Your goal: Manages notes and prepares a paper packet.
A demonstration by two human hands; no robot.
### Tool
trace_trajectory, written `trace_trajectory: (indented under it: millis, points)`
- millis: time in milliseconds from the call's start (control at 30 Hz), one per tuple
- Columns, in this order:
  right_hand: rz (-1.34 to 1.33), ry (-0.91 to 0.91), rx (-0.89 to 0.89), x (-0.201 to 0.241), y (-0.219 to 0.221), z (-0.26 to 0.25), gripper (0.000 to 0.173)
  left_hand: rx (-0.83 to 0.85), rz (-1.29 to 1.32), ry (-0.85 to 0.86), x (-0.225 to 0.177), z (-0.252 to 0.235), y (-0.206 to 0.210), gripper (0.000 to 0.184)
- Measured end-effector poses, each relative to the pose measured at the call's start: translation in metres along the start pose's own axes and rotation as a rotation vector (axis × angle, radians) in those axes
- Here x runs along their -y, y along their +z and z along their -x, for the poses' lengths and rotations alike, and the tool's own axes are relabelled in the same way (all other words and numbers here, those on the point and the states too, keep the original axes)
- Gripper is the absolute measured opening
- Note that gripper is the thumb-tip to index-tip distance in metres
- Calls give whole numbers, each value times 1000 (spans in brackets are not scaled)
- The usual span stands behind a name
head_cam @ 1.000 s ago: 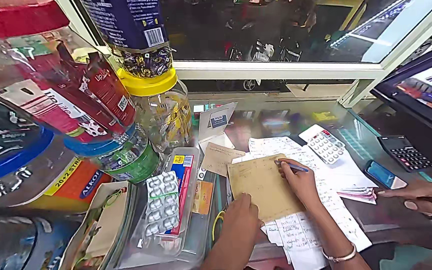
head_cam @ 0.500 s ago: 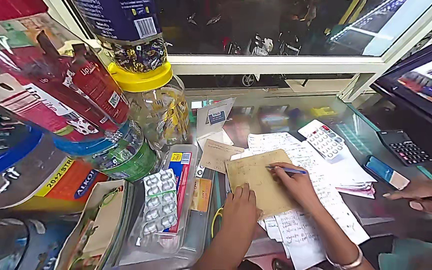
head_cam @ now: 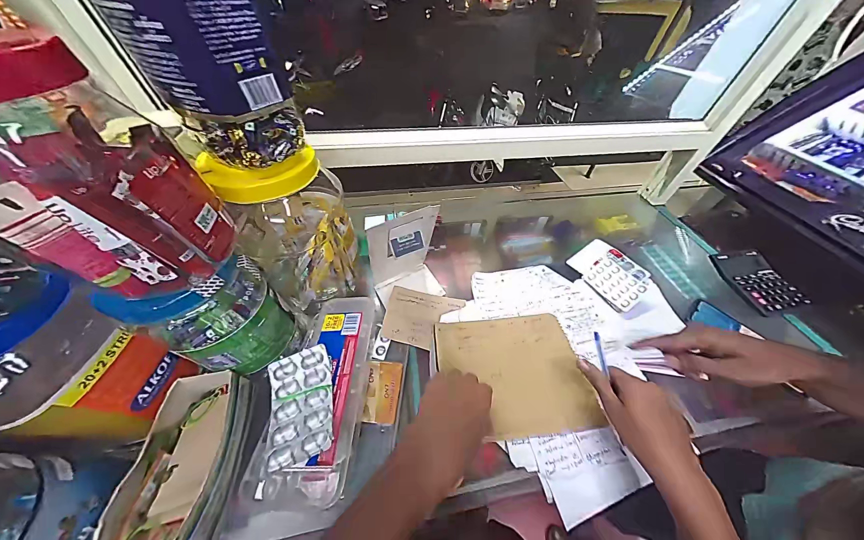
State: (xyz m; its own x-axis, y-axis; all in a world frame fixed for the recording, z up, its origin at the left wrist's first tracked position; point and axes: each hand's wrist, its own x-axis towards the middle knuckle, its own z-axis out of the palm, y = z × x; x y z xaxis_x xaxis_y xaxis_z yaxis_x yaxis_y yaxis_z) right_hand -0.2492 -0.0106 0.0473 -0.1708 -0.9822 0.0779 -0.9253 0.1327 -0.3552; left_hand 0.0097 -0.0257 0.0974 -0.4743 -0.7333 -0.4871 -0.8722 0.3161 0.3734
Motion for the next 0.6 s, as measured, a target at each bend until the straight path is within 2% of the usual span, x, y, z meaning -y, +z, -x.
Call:
trace_trajectory:
  millis: [100,167,233,300,433,533,600]
  points:
    - [45,-70,153,-7,7,0,62,-130,-11,10,-12,-41,-34,40]
    - [11,-71,282,16,-5,20,57,-183,-2,6,-7,-80,-43,55]
    - [6,-65,365,26,-17,32,56,-165,-19,-26,-3,-106,-43,69]
    - [-9,-75,366,16,-19,39,56,-160,-21,-35,0,-116,-41,65]
    - [17,16,233,-1,-21,38,50,-121,81,75,18,-121,-50,29]
    - [92,140,123,-1,-15,12,47,-40,163,144,29,-118,-61,30]
    - [148,212,173,-4,-10,-6,49,-23,148,116,26,-118,-57,42]
